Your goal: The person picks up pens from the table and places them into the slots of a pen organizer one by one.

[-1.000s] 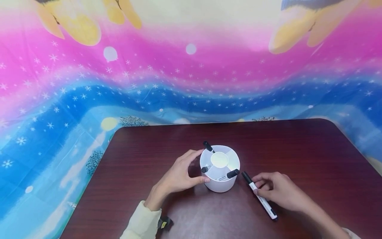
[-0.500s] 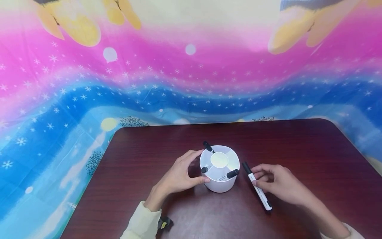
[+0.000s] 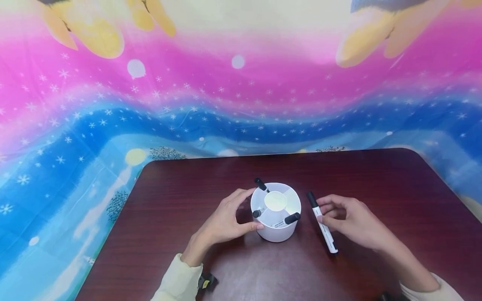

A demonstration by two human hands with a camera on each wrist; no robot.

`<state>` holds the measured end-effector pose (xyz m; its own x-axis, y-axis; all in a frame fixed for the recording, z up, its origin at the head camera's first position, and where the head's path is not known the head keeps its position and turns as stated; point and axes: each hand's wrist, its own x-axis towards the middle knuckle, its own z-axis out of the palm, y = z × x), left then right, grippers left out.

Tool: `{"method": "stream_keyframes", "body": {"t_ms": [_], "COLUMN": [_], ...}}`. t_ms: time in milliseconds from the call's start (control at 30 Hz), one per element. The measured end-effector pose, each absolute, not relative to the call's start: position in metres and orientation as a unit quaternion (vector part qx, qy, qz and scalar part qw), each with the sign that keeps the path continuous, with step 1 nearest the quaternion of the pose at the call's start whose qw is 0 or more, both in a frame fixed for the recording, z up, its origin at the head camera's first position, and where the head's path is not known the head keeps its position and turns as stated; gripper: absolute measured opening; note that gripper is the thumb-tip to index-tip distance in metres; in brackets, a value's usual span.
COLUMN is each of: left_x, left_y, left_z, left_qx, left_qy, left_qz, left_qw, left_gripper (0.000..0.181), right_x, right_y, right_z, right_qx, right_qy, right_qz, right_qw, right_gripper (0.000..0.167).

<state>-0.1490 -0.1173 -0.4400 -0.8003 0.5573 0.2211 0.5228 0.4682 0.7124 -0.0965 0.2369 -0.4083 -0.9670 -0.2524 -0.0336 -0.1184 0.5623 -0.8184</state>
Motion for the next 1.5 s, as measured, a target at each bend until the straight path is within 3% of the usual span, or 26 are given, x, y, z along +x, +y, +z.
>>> {"method": "stream_keyframes", "body": {"t_ms": [567, 933, 1500], "left_x": [-0.148, -0.149, -0.149], "left_y": [-0.118, -0.117, -0.118], "left_z": [-0.44, -0.441, -0.441], "left_qx": [0.309, 0.306, 0.307], "left_qy": [0.862, 0.862, 0.859], "left_qz": [0.402, 0.404, 0.409], "left_qw": [0.017, 0.022, 0.02], "left_gripper": [0.09, 0.09, 0.091], "right_x": [-0.107, -0.116, -0.126], "right_y": [0.236, 0.236, 0.216], "right_z": [-0.374, -0.355, -0.352], "right_qx": [-0.096, -0.108, -0.106], "right_qy": [0.866, 0.814, 0.737], "right_qz": [-0.492, -0.567, -0.666], "right_qw": [0.011, -0.063, -0.043], "right_gripper": [0.042, 0.03, 0.028]}}
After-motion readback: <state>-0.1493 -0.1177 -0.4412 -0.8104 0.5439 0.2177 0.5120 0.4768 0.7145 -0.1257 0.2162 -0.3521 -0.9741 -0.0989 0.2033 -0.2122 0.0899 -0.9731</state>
